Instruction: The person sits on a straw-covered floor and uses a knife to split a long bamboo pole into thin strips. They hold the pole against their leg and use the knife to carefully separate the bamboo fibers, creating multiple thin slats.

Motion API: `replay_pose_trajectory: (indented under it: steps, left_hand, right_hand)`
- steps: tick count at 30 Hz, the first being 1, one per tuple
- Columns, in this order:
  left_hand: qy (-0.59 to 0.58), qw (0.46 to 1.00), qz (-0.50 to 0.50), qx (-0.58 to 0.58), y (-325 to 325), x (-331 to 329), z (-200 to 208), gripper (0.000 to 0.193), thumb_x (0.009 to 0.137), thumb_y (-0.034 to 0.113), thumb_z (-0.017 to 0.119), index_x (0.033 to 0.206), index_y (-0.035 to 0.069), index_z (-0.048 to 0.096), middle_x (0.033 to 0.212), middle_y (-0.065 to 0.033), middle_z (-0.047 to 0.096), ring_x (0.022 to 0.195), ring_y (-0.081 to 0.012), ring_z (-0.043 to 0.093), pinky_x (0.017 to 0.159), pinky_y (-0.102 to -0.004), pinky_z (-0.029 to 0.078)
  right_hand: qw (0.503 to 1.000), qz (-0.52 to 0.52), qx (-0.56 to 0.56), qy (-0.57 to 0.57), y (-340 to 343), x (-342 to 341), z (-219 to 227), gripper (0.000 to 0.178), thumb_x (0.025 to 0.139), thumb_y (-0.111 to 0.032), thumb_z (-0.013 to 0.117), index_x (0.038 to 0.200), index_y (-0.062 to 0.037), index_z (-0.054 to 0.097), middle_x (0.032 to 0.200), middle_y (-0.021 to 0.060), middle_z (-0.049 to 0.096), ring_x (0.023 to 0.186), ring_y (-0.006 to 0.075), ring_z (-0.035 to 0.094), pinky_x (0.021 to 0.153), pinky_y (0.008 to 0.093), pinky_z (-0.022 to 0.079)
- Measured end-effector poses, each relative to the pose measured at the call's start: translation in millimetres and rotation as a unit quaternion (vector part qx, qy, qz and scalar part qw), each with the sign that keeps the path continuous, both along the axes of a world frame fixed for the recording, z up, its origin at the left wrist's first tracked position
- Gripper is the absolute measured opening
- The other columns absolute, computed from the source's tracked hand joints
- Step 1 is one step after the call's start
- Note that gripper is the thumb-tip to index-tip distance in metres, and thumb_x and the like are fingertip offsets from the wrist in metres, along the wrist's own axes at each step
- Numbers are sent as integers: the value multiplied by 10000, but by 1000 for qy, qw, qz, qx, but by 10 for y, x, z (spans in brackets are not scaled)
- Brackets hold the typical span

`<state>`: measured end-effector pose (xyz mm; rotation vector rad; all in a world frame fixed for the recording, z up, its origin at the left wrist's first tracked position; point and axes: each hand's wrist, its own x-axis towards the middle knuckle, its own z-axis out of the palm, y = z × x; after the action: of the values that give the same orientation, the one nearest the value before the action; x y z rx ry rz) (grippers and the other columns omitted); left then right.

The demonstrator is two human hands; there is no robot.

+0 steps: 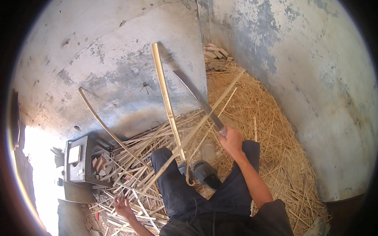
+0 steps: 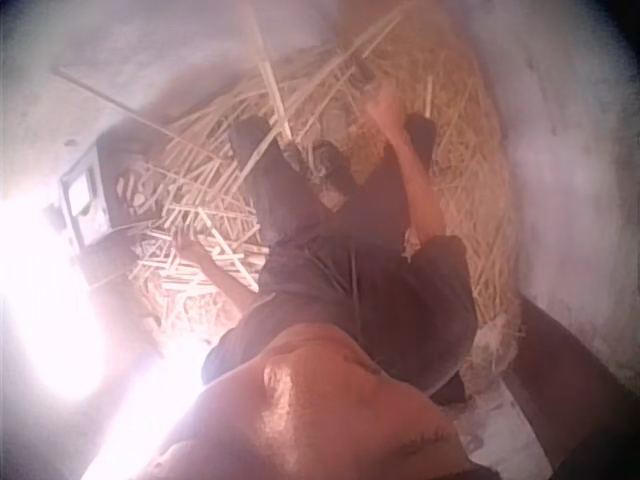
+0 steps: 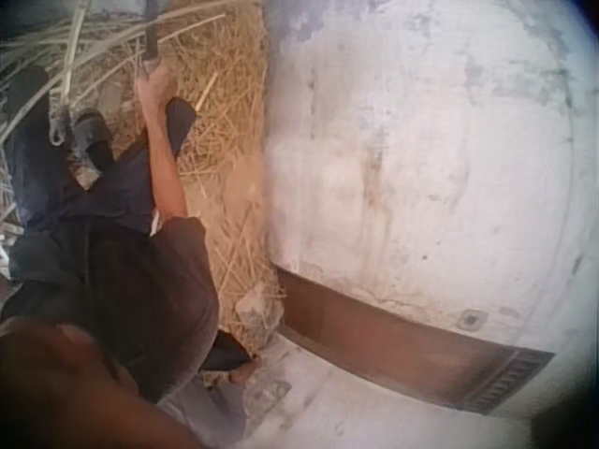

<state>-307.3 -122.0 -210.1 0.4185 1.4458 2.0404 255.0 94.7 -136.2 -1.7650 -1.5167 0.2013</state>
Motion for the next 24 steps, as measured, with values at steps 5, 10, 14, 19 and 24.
replay_pose_trajectory:
  steps: [5, 10, 14, 19, 24]
  left_hand:
    - [319, 911, -120, -231, 238, 290, 528, 412, 953, 352, 605, 1223, 43, 644, 1193, -122, 682, 1145, -268, 620, 987, -466, 457]
    - [491, 786, -339, -161, 750, 1544, 1413, 901, 751, 503, 919, 1407, 12, 546, 1301, -197, 634, 1245, -334, 597, 1054, -501, 495]
    - [508, 719, -456, -134, 770, 2151, 1041, 929, 718, 488, 943, 1398, 4, 536, 1277, -188, 642, 1156, -344, 643, 952, -443, 527]
    - [501, 757, -389, -155, 704, 2409, 628, 440, 912, 334, 802, 1117, -9, 619, 964, -222, 679, 893, -423, 677, 757, -475, 516]
    - [503, 752, -404, -139, 730, 2276, 480, 239, 960, 197, 706, 888, 4, 583, 690, -263, 607, 703, -497, 626, 607, -549, 469]
  right_hand:
    - [999, 1, -1, 36, 64, -121, 238, 380, 796, -113, 749, 1170, -49, 734, 784, 222, 703, 742, 419, 699, 677, 462, 526]
    - [998, 29, 39, 43, 125, -232, 353, 345, 795, -109, 746, 1131, -34, 730, 820, 239, 702, 793, 427, 701, 700, 466, 523]
    - [994, 31, 36, 94, 112, -244, 432, 305, 804, -96, 736, 1096, -13, 720, 882, 257, 702, 854, 446, 696, 730, 473, 526]
    - [987, 47, 39, 150, 66, -92, 561, 320, 833, -142, 773, 1109, 7, 710, 843, 264, 697, 817, 434, 704, 726, 442, 533]
    - [993, 33, 111, 3, 156, 190, 689, 258, 844, -133, 774, 1061, -10, 708, 713, 194, 666, 618, 355, 659, 597, 409, 501]
